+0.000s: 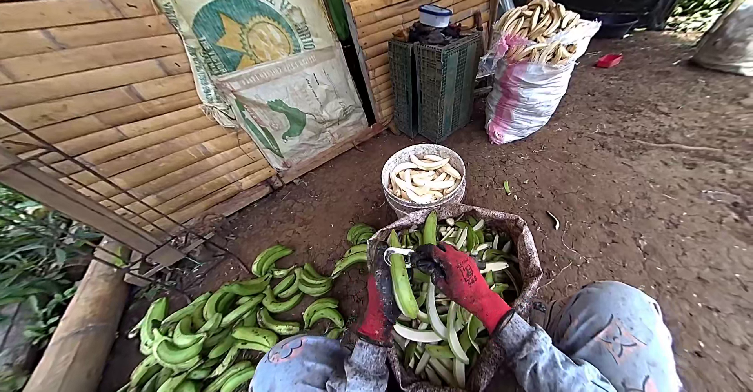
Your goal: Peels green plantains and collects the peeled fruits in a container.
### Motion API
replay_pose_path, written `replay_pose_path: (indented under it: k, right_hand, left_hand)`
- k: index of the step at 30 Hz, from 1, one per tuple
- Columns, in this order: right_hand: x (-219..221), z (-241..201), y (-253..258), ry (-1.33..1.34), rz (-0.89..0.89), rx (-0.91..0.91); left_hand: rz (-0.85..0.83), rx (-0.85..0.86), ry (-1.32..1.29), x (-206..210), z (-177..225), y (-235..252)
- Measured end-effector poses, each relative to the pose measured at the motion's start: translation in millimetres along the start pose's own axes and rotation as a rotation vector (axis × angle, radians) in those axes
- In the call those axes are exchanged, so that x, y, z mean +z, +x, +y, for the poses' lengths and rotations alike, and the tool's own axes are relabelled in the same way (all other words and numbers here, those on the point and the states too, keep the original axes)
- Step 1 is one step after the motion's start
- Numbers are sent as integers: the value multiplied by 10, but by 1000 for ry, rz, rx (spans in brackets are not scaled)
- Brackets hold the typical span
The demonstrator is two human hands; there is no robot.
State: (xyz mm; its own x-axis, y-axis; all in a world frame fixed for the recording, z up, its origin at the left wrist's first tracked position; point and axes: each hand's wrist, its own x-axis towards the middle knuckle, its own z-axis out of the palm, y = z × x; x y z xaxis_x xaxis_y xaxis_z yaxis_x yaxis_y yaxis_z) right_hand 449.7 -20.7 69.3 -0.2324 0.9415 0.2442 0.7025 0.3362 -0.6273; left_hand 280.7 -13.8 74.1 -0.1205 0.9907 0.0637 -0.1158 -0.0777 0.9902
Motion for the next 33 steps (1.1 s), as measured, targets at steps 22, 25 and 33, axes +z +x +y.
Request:
replay_pose_path:
  k: [22,25,33]
  right_hand:
    - [-101,26,-3,163,55,39]
    - [-70,-164,75,36,-131,162]
    - [-576,258,1059,83,5,301]
  left_hand:
    - [155,-42,-213,120,-102,291]
    - [-55,87,-31,191,-129,220]
    - [-181,-143,979,468,-430,612]
